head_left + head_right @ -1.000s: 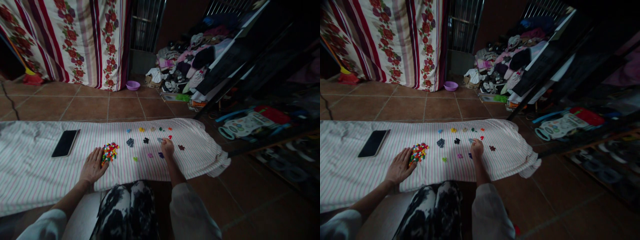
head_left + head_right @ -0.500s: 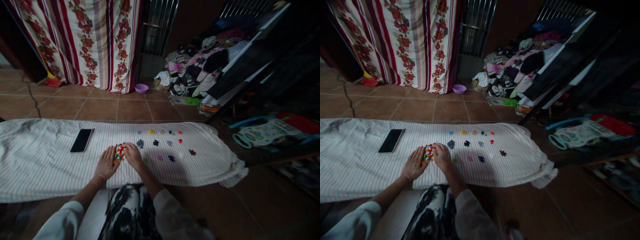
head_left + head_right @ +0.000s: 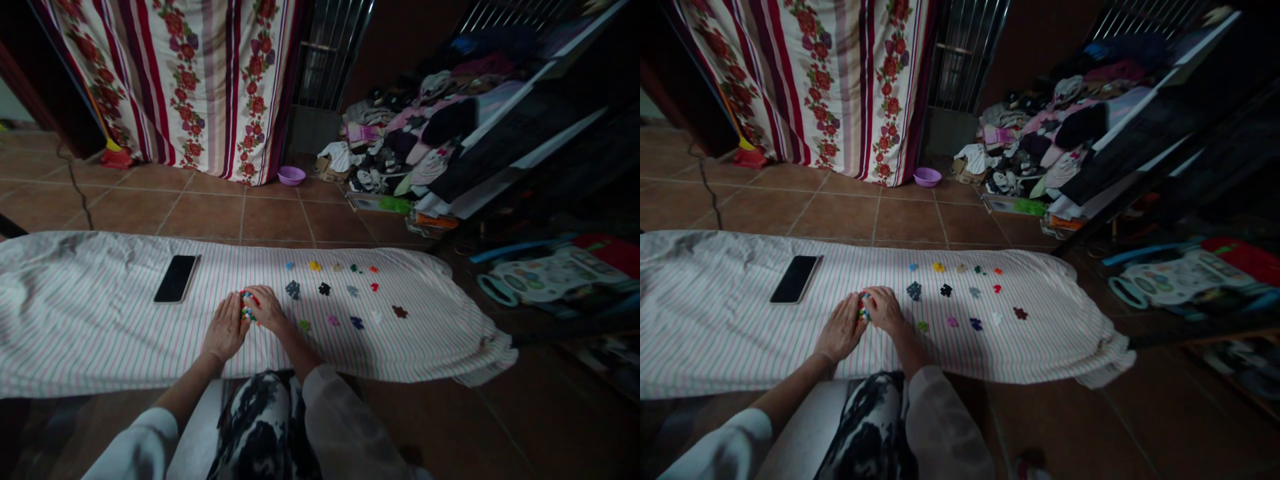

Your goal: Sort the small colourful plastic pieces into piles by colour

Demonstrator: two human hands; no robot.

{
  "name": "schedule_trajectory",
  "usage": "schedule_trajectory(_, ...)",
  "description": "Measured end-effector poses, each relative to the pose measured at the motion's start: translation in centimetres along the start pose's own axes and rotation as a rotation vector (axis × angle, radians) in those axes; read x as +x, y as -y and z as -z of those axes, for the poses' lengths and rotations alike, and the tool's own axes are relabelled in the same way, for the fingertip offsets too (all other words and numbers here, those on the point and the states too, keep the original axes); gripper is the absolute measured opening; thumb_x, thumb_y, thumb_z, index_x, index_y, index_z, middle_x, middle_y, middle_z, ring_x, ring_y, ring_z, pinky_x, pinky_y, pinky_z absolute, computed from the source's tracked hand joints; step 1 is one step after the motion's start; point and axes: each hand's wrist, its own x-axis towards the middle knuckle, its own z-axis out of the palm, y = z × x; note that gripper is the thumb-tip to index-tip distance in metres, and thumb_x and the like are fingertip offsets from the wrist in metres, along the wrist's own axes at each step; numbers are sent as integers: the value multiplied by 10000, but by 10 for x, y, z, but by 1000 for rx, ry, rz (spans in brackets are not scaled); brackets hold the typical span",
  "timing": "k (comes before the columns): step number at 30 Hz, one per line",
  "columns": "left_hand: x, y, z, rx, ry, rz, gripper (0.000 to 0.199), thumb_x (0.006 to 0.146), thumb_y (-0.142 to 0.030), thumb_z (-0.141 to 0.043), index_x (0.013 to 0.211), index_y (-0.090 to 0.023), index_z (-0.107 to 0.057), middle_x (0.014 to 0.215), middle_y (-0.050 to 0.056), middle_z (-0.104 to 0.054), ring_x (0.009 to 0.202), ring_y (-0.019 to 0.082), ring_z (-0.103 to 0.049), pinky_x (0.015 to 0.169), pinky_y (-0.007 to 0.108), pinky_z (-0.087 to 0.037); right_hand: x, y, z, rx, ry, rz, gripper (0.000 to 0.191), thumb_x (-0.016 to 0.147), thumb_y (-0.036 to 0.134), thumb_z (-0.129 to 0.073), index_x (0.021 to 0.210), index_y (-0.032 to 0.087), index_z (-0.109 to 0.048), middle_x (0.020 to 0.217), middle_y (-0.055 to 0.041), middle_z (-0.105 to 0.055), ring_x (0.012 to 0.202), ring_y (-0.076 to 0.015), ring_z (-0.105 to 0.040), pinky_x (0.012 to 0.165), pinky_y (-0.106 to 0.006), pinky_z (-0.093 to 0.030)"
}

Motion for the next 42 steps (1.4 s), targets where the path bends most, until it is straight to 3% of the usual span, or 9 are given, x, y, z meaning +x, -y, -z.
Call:
schedule_trajectory(10, 2, 3, 9, -187, 77, -36, 613, 961, -296, -313, 1519, -125, -126, 1483, 170, -423, 1399, 267, -363, 1085, 476, -414, -45, 4, 13, 247, -179, -307, 394, 925, 236, -372, 1232, 225, -619, 1242, -59, -652, 1179, -168, -583, 1054, -330, -443)
schedule_trajectory(17, -7, 0, 19, -160, 10, -17, 633, 955, -406, -363, 1486, -93, -217, 1481, 211, -403, 1432, 314, -286, 1120, 525, -351, -76, 9, 8, 110, -281, -310, 404, 850, 191, -448, 1214, 194, -624, 1229, -100, -642, 1179, -204, -572, 1069, -384, -436)
schedule_trajectory(21, -24, -6, 23, -110, -30, 74, 682, 936, -472, -385, 1457, -50, -262, 1470, 253, -397, 1422, 348, -295, 1108, 540, -350, -89, 14, 11, 24, -229, -281, 429, 784, 185, -569, 1208, 180, -628, 1213, -125, -632, 1142, -245, -573, 1024, -424, -471)
schedule_trajectory(27, -39, -4, 18, -114, 0, 191, 623, 933, -451, -371, 1430, -80, -316, 1358, 220, -538, 1342, 343, -429, 1067, 545, -396, -83, 15, 17, -60, -184, -364, 413, 767, 185, -624, 1179, 203, -655, 1115, -113, -635, 1025, -254, -601, 946, -431, -509)
schedule_trajectory(35, -23, 0, 6, -252, 35, 186, 518, 925, -240, -341, 1438, -165, -343, 1326, 159, -575, 1291, 287, -499, 1038, 538, -451, -69, 6, 10, 100, -163, -313, 392, 757, 118, -582, 1118, 229, -687, 1109, -77, -664, 873, -182, -657, 873, -359, -557)
schedule_trajectory(42, -15, 3, 13, -275, 29, 190, 497, 944, -266, -304, 1424, -155, -370, 1335, 143, -573, 1305, 252, -489, 1040, 470, -476, -69, 11, 18, 186, -82, -147, 380, 830, 112, -459, 1102, 230, -697, 1199, -52, -681, 1158, -173, -609, 1045, -375, -465)
